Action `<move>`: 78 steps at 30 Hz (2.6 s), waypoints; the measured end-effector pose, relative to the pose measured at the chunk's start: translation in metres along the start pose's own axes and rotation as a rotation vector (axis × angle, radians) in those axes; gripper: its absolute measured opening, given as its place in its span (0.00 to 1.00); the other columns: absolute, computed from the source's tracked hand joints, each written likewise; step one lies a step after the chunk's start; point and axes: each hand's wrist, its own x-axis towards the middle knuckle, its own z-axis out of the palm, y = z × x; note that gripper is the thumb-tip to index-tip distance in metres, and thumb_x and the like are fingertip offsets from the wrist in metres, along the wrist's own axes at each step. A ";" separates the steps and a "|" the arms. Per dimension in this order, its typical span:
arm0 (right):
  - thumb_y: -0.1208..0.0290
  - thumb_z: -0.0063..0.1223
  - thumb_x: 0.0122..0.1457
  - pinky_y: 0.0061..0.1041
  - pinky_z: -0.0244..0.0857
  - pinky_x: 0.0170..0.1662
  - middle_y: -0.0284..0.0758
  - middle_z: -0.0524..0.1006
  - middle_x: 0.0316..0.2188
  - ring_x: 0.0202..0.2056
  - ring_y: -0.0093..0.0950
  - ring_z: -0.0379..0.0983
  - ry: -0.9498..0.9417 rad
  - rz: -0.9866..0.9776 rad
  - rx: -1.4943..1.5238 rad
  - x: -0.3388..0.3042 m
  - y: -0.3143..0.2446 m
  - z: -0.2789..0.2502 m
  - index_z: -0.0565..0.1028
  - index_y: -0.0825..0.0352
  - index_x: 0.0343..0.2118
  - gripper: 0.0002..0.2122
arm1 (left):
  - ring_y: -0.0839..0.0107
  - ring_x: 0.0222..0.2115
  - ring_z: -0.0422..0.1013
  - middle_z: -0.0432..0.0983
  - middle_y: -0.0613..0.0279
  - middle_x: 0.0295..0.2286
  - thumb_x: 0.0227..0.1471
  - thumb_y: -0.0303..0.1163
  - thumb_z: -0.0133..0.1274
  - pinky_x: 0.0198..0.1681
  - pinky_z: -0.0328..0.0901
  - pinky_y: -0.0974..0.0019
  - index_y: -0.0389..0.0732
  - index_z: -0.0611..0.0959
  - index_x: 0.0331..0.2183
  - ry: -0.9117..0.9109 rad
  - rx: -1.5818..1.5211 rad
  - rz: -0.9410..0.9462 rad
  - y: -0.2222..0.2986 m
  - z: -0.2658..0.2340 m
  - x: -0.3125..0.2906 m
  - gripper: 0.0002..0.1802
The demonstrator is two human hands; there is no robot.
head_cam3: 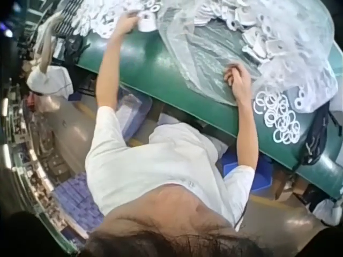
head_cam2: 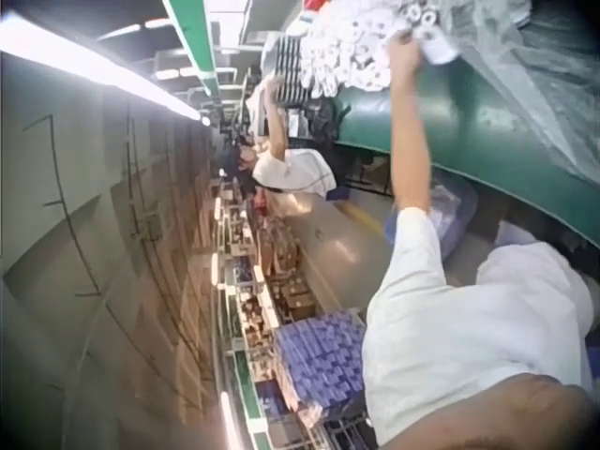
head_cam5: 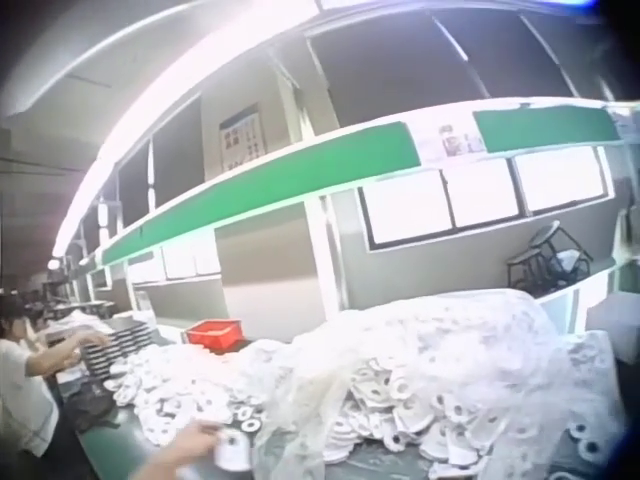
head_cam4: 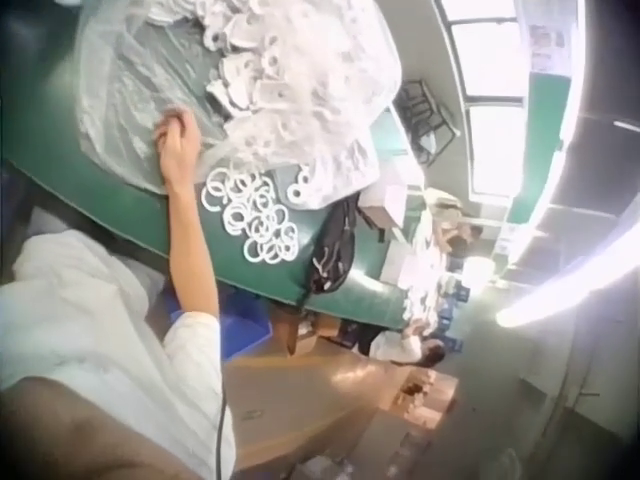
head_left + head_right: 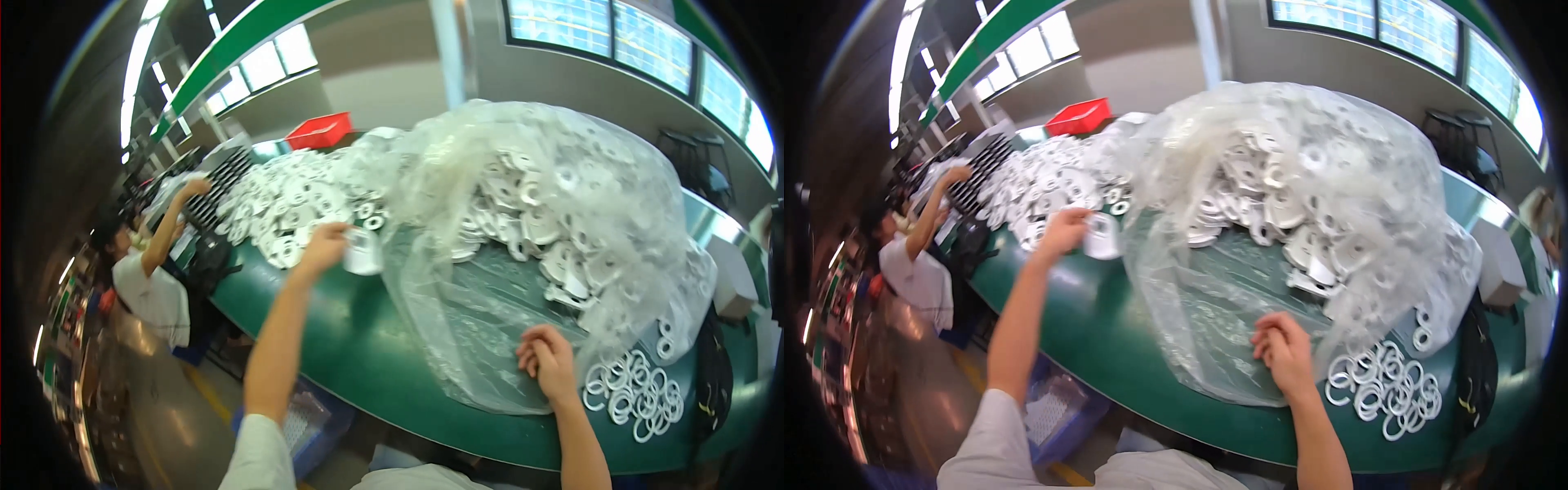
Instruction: Assembling small white plastic components by inserting rings and filters into housings on a factory production line.
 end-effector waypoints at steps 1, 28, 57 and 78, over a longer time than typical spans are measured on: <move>0.77 0.37 0.58 0.16 0.58 0.19 0.36 0.74 0.22 0.17 0.19 0.67 0.036 0.003 -0.005 0.001 0.002 0.001 0.72 0.69 0.30 0.08 | 0.76 0.21 0.72 0.75 0.62 0.21 0.40 0.23 0.50 0.22 0.65 0.70 0.33 0.79 0.40 0.121 -0.042 -0.092 -0.006 -0.033 0.010 0.20; 0.71 0.41 0.62 0.23 0.71 0.32 0.40 0.74 0.36 0.34 0.26 0.73 0.134 -0.079 0.256 0.007 0.004 -0.005 0.65 0.73 0.49 0.15 | 0.77 0.23 0.71 0.77 0.62 0.25 0.49 0.28 0.56 0.26 0.67 0.73 0.31 0.80 0.34 -0.345 -0.684 0.092 0.200 0.236 -0.114 0.11; 0.81 0.42 0.55 0.24 0.74 0.31 0.42 0.72 0.40 0.34 0.33 0.77 0.062 0.033 0.378 0.021 0.014 -0.020 0.60 0.72 0.52 0.19 | 0.55 0.44 0.65 0.71 0.55 0.38 0.39 0.21 0.51 0.45 0.63 0.59 0.37 0.80 0.36 -0.410 0.461 1.099 0.317 0.434 -0.128 0.17; 0.79 0.43 0.57 0.23 0.73 0.31 0.40 0.73 0.40 0.39 0.31 0.75 0.182 -0.550 -0.287 0.033 0.057 -0.030 0.61 0.71 0.51 0.17 | 0.60 0.34 0.72 0.76 0.55 0.31 0.40 0.19 0.53 0.37 0.66 0.63 0.38 0.81 0.35 -0.565 -0.128 0.896 0.274 0.283 -0.160 0.15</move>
